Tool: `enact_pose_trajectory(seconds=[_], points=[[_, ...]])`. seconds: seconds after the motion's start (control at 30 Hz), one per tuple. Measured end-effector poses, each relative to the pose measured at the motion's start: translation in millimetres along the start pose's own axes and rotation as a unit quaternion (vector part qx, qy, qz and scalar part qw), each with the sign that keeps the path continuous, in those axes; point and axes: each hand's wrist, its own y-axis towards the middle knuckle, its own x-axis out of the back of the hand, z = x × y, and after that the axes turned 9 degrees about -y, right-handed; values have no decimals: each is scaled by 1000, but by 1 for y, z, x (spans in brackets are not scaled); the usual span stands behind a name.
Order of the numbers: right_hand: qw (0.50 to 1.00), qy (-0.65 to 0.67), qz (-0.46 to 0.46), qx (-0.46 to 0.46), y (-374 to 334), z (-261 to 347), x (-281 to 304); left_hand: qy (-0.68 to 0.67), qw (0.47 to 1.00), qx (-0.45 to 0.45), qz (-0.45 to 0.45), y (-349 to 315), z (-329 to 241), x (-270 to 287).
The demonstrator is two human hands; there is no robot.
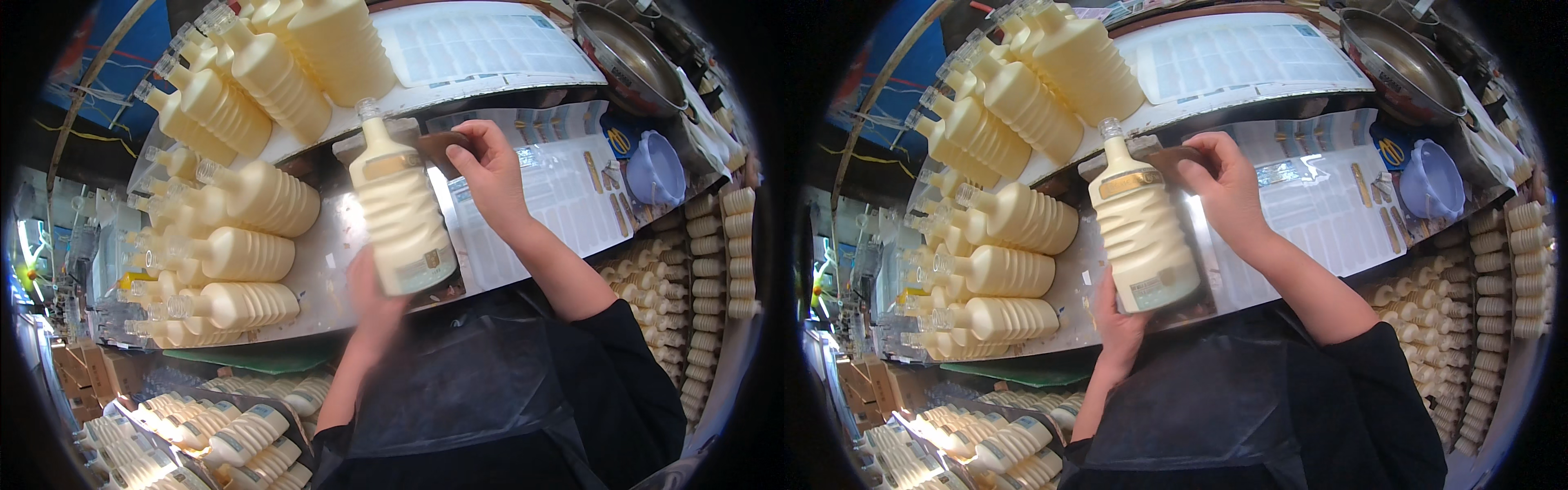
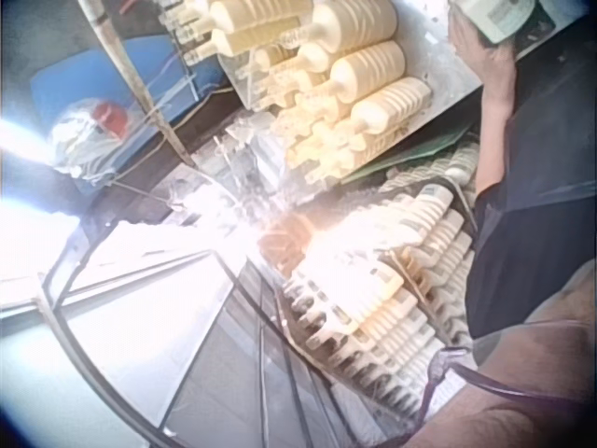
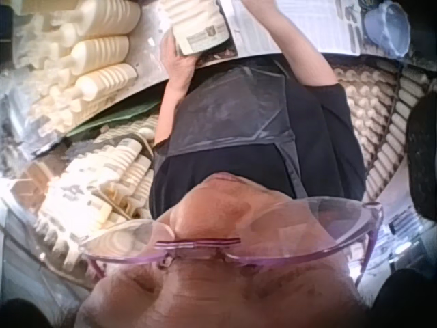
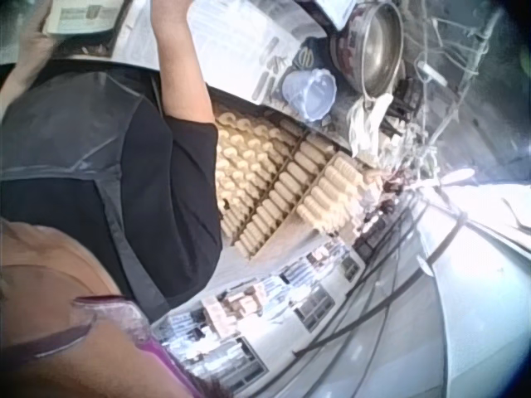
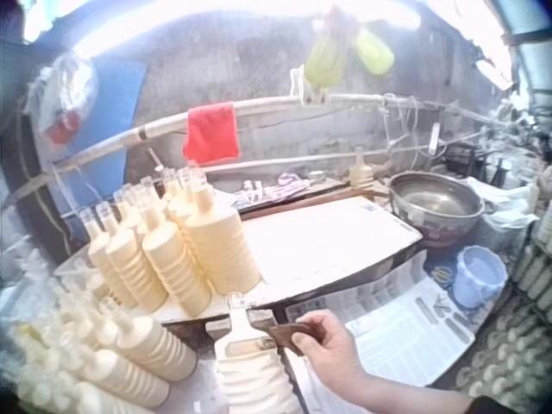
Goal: The person repeatedly picks up cream-colored plastic bottles, applies a rectangular label to the side of each bottle, smooths it down, and places the labeled bottle on a nearby shelf. The process is repeated for multiple bottles in a continuous sequence.
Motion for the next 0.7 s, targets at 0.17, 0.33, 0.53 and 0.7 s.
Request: enact_pose_trajectory(seconds=[0.17, 0.33, 0.53, 0.7], points=[[976, 23, 100, -193, -10, 23, 22, 87, 985, -142, -50, 1, -13, 13], [962, -105, 206, -143, -34, 19, 9, -58, 992, -88, -72, 6, 9, -18], [932, -97, 286, -198, -31, 20, 19, 94, 978, -171, -72, 12, -13, -13], [948, -222, 211, -88, -40, -8, 25, 227, 938, -259, -38, 14, -22, -11]])
